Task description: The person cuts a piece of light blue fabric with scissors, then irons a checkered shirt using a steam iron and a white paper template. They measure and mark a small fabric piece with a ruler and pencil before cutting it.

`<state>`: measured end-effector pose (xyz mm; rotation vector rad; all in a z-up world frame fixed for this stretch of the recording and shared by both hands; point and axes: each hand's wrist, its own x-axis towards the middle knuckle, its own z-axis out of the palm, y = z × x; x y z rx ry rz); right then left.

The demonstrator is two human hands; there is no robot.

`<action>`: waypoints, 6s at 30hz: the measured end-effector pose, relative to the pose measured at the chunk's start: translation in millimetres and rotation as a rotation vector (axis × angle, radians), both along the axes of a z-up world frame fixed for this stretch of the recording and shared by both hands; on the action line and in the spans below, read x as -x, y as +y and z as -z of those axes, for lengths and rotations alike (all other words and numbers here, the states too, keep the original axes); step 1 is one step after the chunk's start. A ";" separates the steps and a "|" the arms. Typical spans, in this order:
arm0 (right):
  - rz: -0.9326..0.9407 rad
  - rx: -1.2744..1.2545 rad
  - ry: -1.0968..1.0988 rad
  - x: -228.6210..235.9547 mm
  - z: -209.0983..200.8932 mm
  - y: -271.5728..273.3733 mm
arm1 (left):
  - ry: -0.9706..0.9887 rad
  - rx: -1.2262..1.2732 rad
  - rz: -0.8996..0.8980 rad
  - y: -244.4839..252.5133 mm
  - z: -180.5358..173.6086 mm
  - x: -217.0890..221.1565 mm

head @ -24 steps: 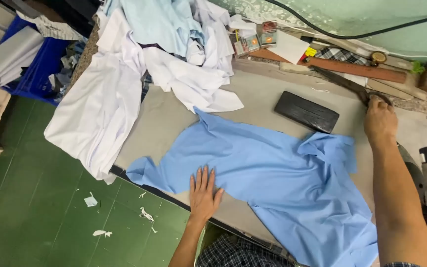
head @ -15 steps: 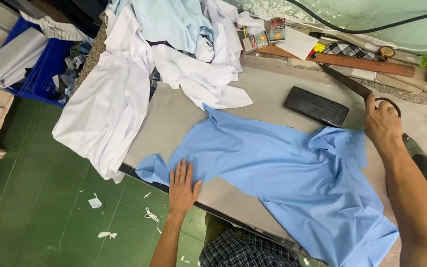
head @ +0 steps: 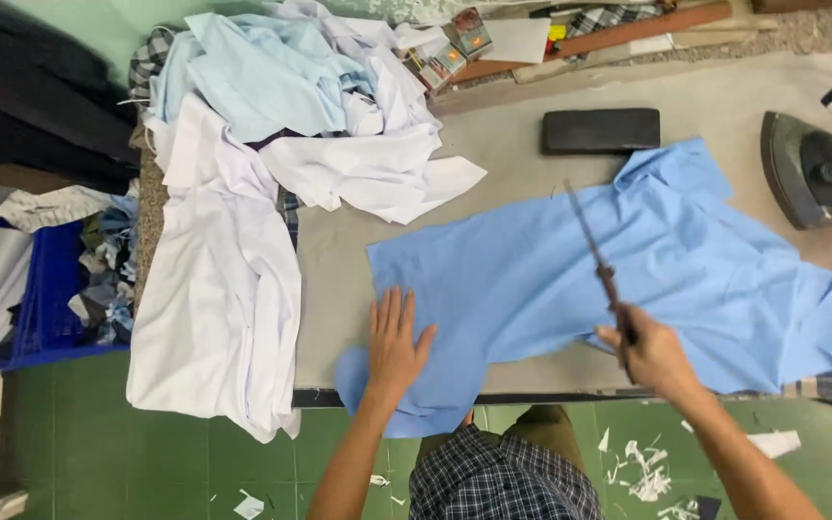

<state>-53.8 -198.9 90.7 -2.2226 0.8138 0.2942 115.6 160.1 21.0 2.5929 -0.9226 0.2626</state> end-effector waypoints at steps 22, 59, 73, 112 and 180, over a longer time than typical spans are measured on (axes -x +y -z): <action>0.001 -0.896 0.266 101.6 57.2 208.6 | 0.136 -0.192 0.020 2.0 30.2 4.6; -0.079 -0.880 0.253 58.5 37.3 182.2 | 0.072 -0.199 0.013 -0.1 21.8 4.9; -0.108 -0.696 0.160 -26.7 32.0 164.9 | 0.131 -0.055 0.010 0.8 38.9 7.8; 0.138 -0.722 -0.147 58.9 -10.0 -165.2 | 0.623 -0.331 0.144 -395.9 -3.0 45.5; -0.040 -0.019 -0.175 -138.7 79.9 -87.5 | 0.062 -0.001 -0.344 -126.9 17.5 109.4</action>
